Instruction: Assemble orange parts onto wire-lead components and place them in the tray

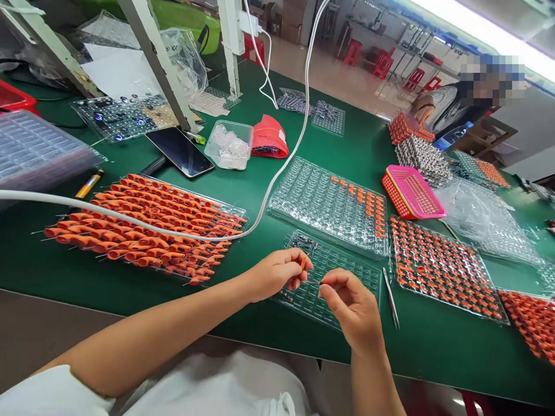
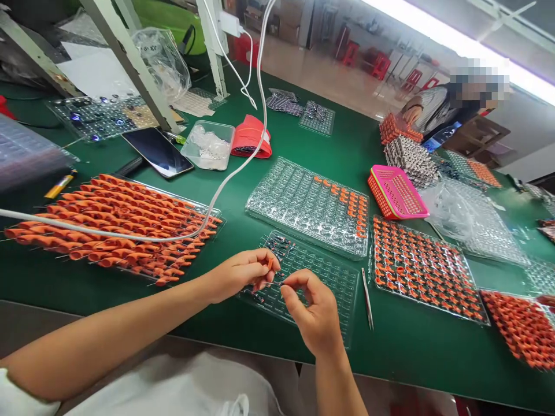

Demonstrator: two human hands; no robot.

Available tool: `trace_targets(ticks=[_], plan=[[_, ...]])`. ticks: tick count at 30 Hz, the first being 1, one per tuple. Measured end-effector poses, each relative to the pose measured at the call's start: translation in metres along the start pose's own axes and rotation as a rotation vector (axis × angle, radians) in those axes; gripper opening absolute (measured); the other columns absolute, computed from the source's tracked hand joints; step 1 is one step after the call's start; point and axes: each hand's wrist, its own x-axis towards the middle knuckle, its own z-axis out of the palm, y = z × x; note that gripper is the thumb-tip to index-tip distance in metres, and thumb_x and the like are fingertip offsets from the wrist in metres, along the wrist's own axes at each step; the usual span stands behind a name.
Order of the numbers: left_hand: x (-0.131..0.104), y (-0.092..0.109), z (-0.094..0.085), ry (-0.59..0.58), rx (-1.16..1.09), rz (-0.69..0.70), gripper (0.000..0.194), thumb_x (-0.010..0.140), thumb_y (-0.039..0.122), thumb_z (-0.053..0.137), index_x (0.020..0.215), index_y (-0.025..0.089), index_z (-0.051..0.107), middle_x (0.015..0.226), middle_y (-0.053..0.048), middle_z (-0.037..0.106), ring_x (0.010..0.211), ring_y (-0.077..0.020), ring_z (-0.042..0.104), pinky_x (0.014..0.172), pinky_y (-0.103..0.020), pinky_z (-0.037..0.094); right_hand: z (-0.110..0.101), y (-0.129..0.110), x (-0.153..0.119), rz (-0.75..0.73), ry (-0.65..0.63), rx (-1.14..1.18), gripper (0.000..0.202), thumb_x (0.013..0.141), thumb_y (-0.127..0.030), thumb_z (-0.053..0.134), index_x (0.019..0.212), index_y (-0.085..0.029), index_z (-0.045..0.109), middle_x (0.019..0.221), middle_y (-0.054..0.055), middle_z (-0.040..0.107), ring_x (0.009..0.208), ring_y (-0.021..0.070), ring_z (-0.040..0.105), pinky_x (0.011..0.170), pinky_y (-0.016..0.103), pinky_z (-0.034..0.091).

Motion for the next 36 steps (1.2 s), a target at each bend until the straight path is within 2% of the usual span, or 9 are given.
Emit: trace_targets(ticks=[3, 7, 11, 14, 21, 28, 36], plan=[[-0.001, 0.009, 0.001, -0.015, -0.058, 0.002, 0.016, 0.066, 0.022, 0.051, 0.078, 0.014, 0.055, 0.066, 0.0, 0.052, 0.054, -0.0099, 0.041, 0.051, -0.022, 0.028, 0.0, 0.007, 0.001, -0.182, 0.052, -0.069, 0.003, 0.091, -0.021, 0.06, 0.094, -0.022, 0.062, 0.089, 0.003, 0.062, 0.083, 0.0156, 0.061, 0.072, 0.027, 0.051], [0.0, 0.014, -0.001, -0.039, -0.061, 0.028, 0.015, 0.071, 0.028, 0.054, 0.079, 0.015, 0.056, 0.058, 0.005, 0.037, 0.053, -0.0103, 0.028, 0.05, -0.023, 0.021, 0.005, 0.018, 0.004, -0.352, 0.124, -0.158, 0.018, 0.09, -0.012, 0.058, 0.104, -0.023, 0.06, 0.094, 0.004, 0.063, 0.089, 0.0169, 0.062, 0.076, 0.03, 0.053], [-0.001, 0.013, 0.001, -0.007, 0.156, 0.034, 0.028, 0.082, 0.042, 0.057, 0.084, 0.015, 0.057, 0.061, 0.005, 0.037, 0.056, -0.011, 0.031, 0.052, -0.024, 0.024, 0.008, 0.022, 0.007, -0.493, 0.156, -0.288, 0.032, 0.088, -0.002, 0.058, 0.113, -0.023, 0.057, 0.097, 0.005, 0.064, 0.089, 0.016, 0.063, 0.076, 0.03, 0.053], [-0.001, 0.011, 0.004, -0.005, 0.258, 0.014, 0.031, 0.083, 0.045, 0.06, 0.078, 0.015, 0.055, 0.064, 0.004, 0.039, 0.059, -0.011, 0.034, 0.055, -0.024, 0.027, 0.008, 0.024, 0.008, -0.551, 0.17, -0.343, 0.038, 0.086, 0.001, 0.059, 0.116, -0.022, 0.056, 0.097, 0.006, 0.064, 0.089, 0.016, 0.062, 0.075, 0.031, 0.054], [0.003, 0.003, 0.006, 0.008, 0.144, 0.008, 0.032, 0.079, 0.044, 0.064, 0.073, 0.014, 0.053, 0.062, 0.005, 0.039, 0.058, -0.0099, 0.033, 0.054, -0.024, 0.025, 0.01, 0.029, 0.007, -0.547, 0.16, -0.42, 0.041, 0.086, 0.001, 0.06, 0.12, -0.022, 0.054, 0.099, 0.007, 0.063, 0.091, 0.0172, 0.062, 0.076, 0.033, 0.055], [0.001, 0.0, 0.008, 0.021, 0.084, 0.009, 0.035, 0.077, 0.046, 0.068, 0.073, 0.014, 0.055, 0.064, 0.004, 0.042, 0.06, -0.0104, 0.035, 0.056, -0.025, 0.027, 0.015, 0.026, 0.007, -0.487, 0.143, -0.382, 0.027, 0.088, -0.003, 0.057, 0.108, -0.021, 0.054, 0.093, 0.005, 0.062, 0.086, 0.0168, 0.061, 0.074, 0.033, 0.052], [-0.003, 0.0, 0.007, 0.002, 0.046, 0.041, 0.034, 0.079, 0.045, 0.068, 0.073, 0.015, 0.053, 0.063, 0.004, 0.041, 0.059, -0.0104, 0.035, 0.055, -0.024, 0.027, 0.015, 0.022, 0.003, -0.271, 0.134, -0.177, 0.01, 0.091, -0.011, 0.054, 0.092, -0.021, 0.055, 0.085, 0.002, 0.059, 0.078, 0.0147, 0.057, 0.068, 0.028, 0.047]])
